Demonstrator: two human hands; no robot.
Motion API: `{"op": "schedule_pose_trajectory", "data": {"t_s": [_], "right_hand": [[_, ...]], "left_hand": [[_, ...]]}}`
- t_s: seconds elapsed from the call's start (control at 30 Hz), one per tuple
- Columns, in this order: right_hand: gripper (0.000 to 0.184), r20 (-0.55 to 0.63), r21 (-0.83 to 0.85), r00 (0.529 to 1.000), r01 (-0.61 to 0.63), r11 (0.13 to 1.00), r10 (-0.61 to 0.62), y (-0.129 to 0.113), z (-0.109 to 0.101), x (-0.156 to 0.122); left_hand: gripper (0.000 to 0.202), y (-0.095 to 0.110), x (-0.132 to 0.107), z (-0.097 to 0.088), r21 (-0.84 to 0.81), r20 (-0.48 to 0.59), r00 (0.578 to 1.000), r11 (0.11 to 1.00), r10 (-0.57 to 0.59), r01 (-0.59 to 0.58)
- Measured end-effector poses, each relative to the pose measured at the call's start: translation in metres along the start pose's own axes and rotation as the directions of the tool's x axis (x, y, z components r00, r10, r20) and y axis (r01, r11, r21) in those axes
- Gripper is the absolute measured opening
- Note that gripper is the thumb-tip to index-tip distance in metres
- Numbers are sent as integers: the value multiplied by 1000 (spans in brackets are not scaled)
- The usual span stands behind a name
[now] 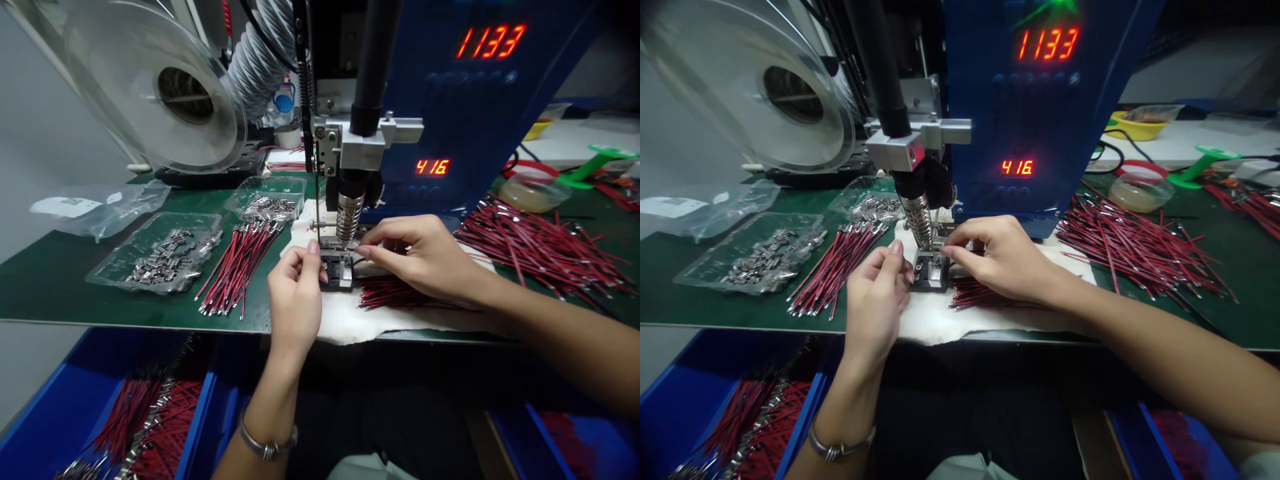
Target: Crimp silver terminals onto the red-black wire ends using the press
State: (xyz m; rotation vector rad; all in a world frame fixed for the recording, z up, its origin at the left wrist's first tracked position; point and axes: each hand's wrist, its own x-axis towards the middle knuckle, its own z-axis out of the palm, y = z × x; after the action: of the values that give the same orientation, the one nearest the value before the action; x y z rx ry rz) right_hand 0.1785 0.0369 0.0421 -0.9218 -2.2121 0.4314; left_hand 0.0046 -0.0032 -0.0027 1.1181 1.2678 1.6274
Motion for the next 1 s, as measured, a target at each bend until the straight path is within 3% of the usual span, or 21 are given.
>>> {"op": "schedule_pose_trajectory", "data": {"t_s": [1.0], "right_hand": [[7, -47, -36, 996, 78, 996, -79, 1, 1, -1]], "left_hand": [[37, 0, 0, 1, 8, -6, 1000, 1000, 4, -4]]}}
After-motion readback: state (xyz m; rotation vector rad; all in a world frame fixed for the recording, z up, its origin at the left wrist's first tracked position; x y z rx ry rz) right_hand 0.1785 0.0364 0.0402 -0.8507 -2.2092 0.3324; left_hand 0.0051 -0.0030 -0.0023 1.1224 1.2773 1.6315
